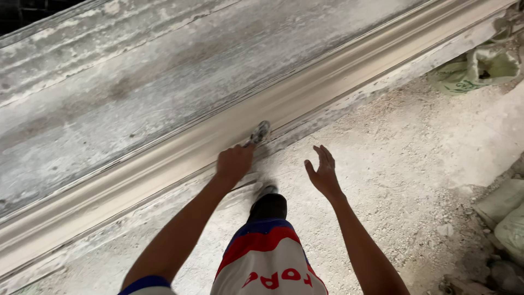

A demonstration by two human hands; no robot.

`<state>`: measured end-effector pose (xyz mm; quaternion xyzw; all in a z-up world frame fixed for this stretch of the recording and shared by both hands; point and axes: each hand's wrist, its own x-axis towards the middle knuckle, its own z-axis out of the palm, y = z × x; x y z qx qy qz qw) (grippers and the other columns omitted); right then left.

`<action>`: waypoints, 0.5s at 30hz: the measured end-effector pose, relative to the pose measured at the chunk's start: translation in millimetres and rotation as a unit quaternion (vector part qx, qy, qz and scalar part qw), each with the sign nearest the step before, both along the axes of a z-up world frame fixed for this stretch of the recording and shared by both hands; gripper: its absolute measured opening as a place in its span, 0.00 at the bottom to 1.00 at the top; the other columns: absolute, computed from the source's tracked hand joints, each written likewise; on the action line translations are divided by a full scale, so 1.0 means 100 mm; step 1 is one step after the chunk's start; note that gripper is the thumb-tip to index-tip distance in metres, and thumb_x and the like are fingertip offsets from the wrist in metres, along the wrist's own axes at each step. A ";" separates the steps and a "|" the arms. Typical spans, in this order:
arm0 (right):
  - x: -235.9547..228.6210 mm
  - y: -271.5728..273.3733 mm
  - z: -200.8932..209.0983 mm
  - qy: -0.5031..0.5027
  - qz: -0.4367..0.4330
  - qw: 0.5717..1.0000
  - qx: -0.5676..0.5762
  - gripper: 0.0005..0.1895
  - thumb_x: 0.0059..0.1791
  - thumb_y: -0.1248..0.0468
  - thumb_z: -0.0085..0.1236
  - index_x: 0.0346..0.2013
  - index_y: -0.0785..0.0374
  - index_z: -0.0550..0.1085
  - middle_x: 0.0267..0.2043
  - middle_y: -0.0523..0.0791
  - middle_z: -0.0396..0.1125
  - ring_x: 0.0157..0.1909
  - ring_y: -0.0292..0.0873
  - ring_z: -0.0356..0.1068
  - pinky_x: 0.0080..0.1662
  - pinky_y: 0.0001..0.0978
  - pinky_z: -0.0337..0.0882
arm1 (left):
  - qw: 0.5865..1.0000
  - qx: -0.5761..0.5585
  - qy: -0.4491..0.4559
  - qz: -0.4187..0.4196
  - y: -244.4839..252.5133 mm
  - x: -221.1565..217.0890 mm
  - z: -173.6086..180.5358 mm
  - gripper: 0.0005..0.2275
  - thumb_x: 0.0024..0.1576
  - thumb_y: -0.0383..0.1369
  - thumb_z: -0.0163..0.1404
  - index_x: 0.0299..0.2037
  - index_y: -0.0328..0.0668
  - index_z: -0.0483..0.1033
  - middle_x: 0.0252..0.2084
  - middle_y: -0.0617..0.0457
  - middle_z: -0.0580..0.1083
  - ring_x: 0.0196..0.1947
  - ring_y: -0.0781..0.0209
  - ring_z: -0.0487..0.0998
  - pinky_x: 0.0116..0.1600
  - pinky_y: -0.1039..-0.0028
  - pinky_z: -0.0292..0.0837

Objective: The person smooths a long white cornice using a metal scraper. They repeatedly scrape along the length of the cornice, moving back and forth to refine the surface. The person adjusts their position and the cornice orientation to access different sections.

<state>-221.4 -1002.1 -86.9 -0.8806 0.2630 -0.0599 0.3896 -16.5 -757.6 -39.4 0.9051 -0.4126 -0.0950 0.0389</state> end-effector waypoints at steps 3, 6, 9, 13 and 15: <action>0.12 -0.21 0.01 -0.027 0.008 0.999 -0.023 0.34 0.54 0.48 0.53 0.71 0.59 0.60 0.77 0.55 0.48 0.78 0.60 0.44 0.70 0.56 0.56 | 0.998 -0.060 -0.024 -0.017 -0.56 -0.03 -0.15 0.15 0.59 0.32 0.48 0.56 0.53 0.77 0.30 0.44 0.78 0.25 0.48 0.82 0.24 0.59 0.75; 0.21 -0.52 -0.05 -0.010 0.016 1.000 -0.008 0.34 0.54 0.50 0.53 0.71 0.60 0.61 0.77 0.56 0.46 0.78 0.62 0.42 0.69 0.56 0.55 | 0.998 0.000 -0.030 -0.048 -0.49 -0.03 -0.04 0.09 0.65 0.35 0.47 0.52 0.50 0.77 0.35 0.47 0.78 0.28 0.52 0.82 0.25 0.62 0.75; 0.23 -0.99 -0.09 -0.012 0.018 0.999 -0.034 0.34 0.54 0.50 0.53 0.71 0.62 0.60 0.76 0.58 0.47 0.77 0.63 0.43 0.68 0.57 0.54 | 0.999 0.022 0.005 -0.037 -0.05 -0.03 0.21 0.17 0.62 0.34 0.47 0.62 0.52 0.71 0.31 0.43 0.77 0.20 0.52 0.81 0.18 0.63 0.74; 0.27 -1.55 -0.17 -0.046 0.027 0.992 -0.117 0.33 0.54 0.50 0.54 0.70 0.64 0.61 0.74 0.58 0.54 0.77 0.60 0.49 0.72 0.55 0.54 | 0.999 0.024 0.033 -0.024 -0.12 0.02 0.31 0.18 0.59 0.35 0.49 0.61 0.52 0.71 0.32 0.44 0.77 0.20 0.51 0.80 0.19 0.62 0.74; 0.45 -1.82 -0.20 -0.041 0.048 0.990 -0.125 0.35 0.55 0.51 0.55 0.70 0.68 0.60 0.72 0.59 0.56 0.77 0.61 0.49 0.71 0.56 0.53 | 0.997 0.035 0.041 -0.050 -0.69 0.03 0.18 0.23 0.53 0.40 0.54 0.59 0.46 0.71 0.34 0.41 0.76 0.22 0.52 0.80 0.20 0.63 0.75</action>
